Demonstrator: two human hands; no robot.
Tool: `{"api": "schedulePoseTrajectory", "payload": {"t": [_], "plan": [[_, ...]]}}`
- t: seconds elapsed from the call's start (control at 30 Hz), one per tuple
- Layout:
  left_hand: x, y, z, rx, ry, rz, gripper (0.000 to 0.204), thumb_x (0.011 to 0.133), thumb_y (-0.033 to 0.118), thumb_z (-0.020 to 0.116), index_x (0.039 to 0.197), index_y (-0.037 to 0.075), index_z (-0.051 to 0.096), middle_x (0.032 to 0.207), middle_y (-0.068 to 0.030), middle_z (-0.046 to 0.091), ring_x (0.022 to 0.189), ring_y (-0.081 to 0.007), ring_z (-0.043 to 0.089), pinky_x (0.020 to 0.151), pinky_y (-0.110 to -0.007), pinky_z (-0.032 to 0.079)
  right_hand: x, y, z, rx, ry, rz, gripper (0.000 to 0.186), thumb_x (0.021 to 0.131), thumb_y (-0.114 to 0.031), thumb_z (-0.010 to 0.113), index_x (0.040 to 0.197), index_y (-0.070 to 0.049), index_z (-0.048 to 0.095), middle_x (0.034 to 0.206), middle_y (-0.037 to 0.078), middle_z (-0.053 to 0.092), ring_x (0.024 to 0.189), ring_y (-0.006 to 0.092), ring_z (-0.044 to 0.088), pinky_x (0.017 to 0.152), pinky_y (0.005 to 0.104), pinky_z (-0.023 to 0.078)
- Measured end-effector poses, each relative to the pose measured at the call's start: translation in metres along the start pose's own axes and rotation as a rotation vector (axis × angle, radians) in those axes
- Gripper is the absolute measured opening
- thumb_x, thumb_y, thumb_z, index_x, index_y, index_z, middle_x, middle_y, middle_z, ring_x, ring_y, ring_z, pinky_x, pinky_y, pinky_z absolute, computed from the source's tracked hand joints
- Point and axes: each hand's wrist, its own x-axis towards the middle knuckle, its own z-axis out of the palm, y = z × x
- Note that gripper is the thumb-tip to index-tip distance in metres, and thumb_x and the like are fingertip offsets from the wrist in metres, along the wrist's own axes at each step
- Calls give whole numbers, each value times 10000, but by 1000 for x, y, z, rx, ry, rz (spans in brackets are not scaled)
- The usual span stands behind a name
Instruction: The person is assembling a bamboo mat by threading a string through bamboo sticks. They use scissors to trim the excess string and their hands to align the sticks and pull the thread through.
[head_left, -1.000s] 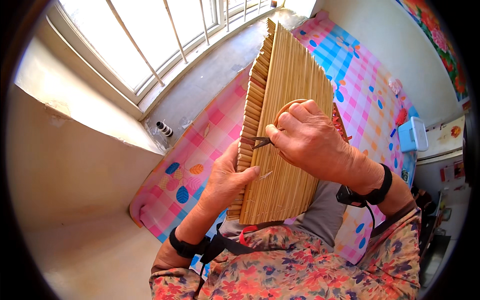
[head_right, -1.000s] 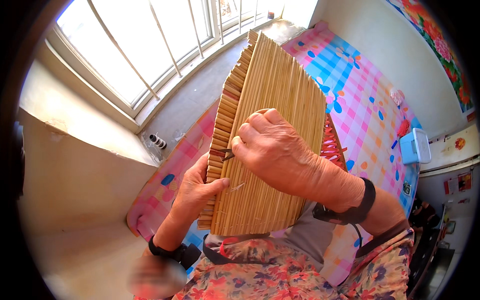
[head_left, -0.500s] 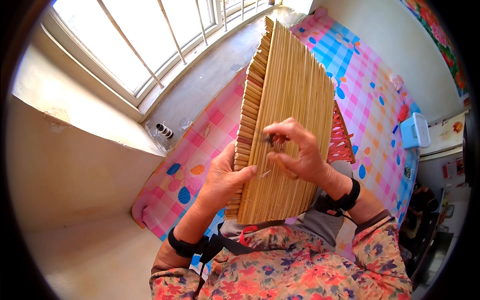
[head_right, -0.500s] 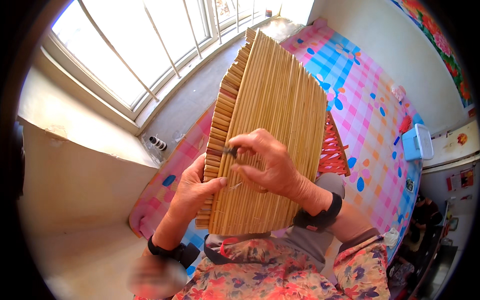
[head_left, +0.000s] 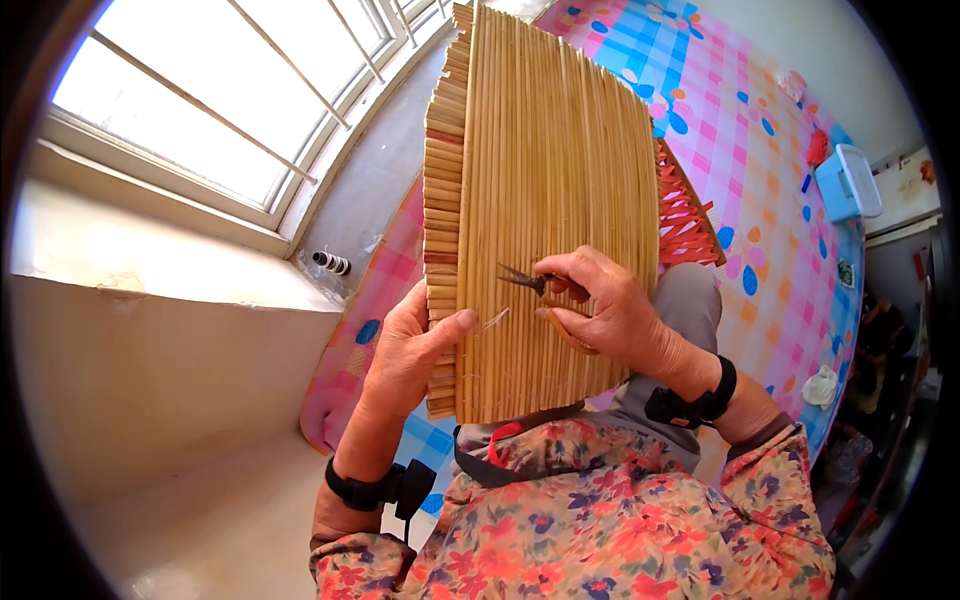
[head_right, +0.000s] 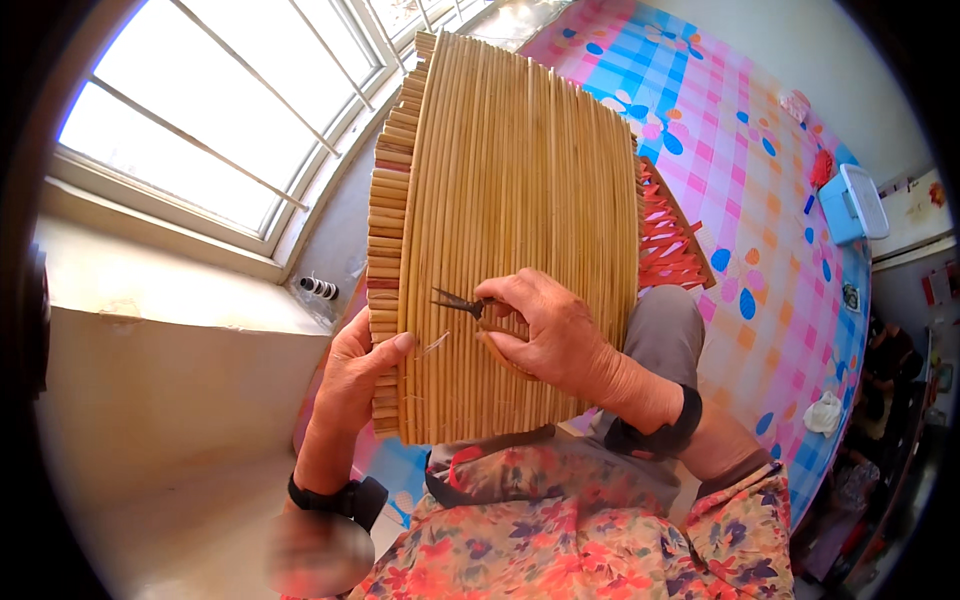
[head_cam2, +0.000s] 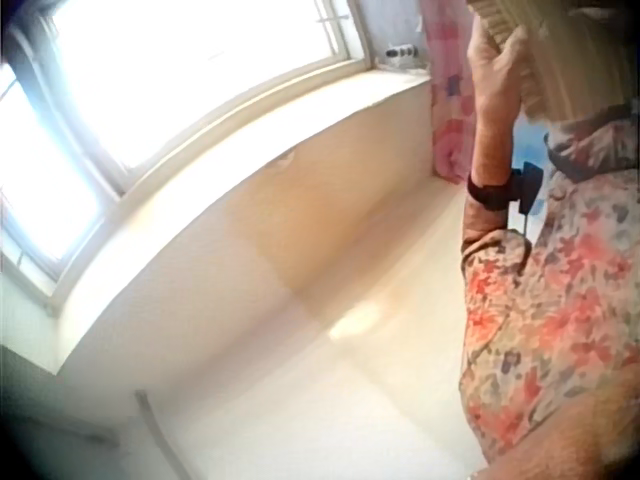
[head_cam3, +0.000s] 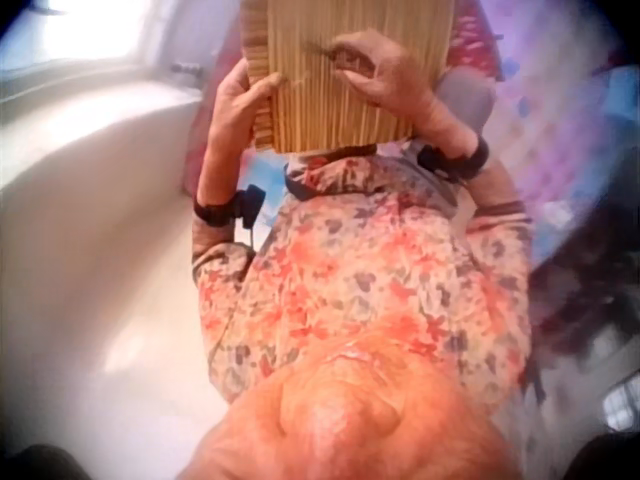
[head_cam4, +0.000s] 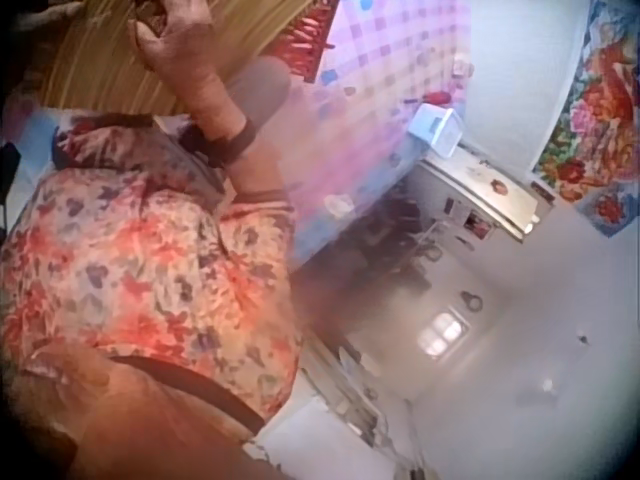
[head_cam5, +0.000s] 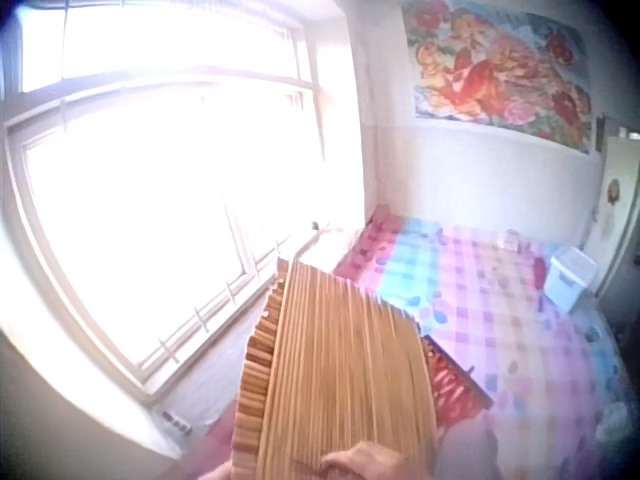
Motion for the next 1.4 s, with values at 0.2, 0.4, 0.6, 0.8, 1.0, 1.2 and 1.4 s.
{"api": "schedulePoseTrajectory", "payload": {"t": [0.2,0.4,0.6,0.8,1.0,1.2,1.4], "plan": [[-14,2,9,43,23,-27,519,863,60,673,1322,-21,444,1201,-85,601,1058,-131,588,923,-296,478,-18,11,1,-5,56,-2,393,728,-30,717,1098,-55,587,867,106,562,786,240,608,711,353,519],[-21,0,7,30,44,-79,514,858,61,677,1315,-14,455,1213,-86,596,1053,-135,593,904,-303,491,-18,11,2,194,24,105,439,751,-3,701,1165,-51,563,852,89,536,745,198,585,688,305,507],[-19,10,12,60,58,-30,483,880,76,650,1314,-20,461,1204,-86,602,1080,-127,577,940,-297,465,-14,15,9,294,66,84,397,785,31,676,1162,-36,570,861,66,538,761,145,585,709,269,510],[-20,7,12,132,97,-3,477,894,69,625,1327,-29,449,1213,-88,596,1095,-127,567,952,-291,452,-3,-3,12,535,134,77,369,809,55,660,1160,-29,584,931,67,571,842,120,601,787,233,523],[-21,2,12,187,126,40,440,906,57,602,1311,-35,458,1186,-80,601,1078,-116,568,941,-280,453,5,-8,31,449,79,-9,362,797,35,672,1143,-35,590,911,86,581,800,152,623,741,271,541],[-24,3,14,221,127,80,428,910,58,606,1302,-38,465,1158,-71,609,1043,-107,575,914,-271,467,14,-17,36,237,61,-100,302,809,21,663,1098,-28,589,865,70,587,753,137,615,702,274,534],[-27,-2,10,236,151,129,433,899,58,636,1289,-49,479,1151,-78,618,1040,-110,583,910,-272,474,17,-13,35,553,128,125,285,833,23,646,1108,-24,588,833,46,585,799,76,599,717,245,517]]}}
